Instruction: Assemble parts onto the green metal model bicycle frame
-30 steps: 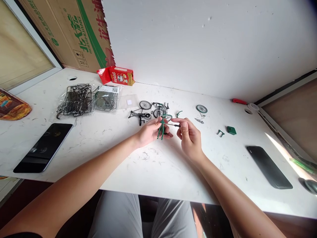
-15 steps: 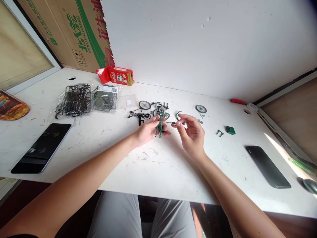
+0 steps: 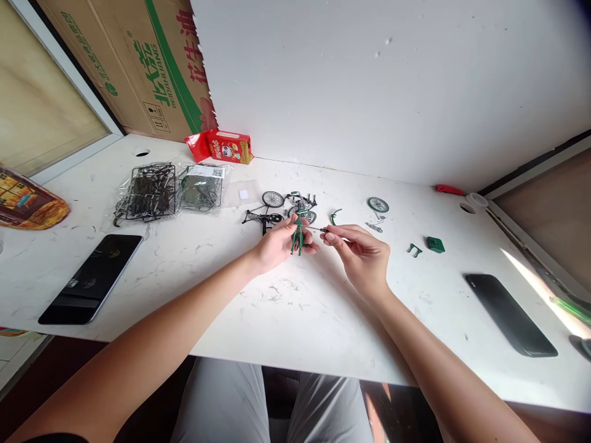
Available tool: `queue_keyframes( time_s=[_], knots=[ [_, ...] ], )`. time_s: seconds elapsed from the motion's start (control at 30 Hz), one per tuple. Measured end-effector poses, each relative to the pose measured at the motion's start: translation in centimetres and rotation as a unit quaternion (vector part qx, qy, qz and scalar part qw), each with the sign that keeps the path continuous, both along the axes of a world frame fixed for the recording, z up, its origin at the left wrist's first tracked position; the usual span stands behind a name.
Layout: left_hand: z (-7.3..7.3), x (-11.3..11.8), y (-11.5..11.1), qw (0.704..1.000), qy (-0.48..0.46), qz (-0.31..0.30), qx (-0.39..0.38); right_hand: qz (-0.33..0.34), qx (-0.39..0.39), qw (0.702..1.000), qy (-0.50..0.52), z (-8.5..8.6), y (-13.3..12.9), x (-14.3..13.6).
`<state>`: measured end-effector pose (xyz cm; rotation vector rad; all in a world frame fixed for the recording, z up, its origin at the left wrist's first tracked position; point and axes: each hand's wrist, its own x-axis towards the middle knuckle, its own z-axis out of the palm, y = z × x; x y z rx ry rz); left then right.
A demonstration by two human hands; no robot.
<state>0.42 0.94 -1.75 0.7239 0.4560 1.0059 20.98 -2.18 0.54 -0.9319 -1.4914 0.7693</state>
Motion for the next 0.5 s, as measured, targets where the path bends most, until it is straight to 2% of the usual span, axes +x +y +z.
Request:
queue_keyframes(
  time_s=[0.1, 0.23, 0.5],
  knots=[
    [0.11, 0.09, -0.21, 1.0, 0.002, 0.007, 0.004, 0.019, -0.025, 0.999, 0.02, 0.15, -0.16, -0.17],
    [0.18, 0.19, -0.39, 1.0, 0.005, 0.004, 0.003, 0.002, -0.04, 0.999, 0.028, 0.25, -0.38, -0.3],
    [-0.47, 0.05, 0.11, 1.0, 0.01, -0.015, 0.017, -0.01, -0.001, 1.0, -0.001, -0.05, -0.23, -0.23]
  ],
)
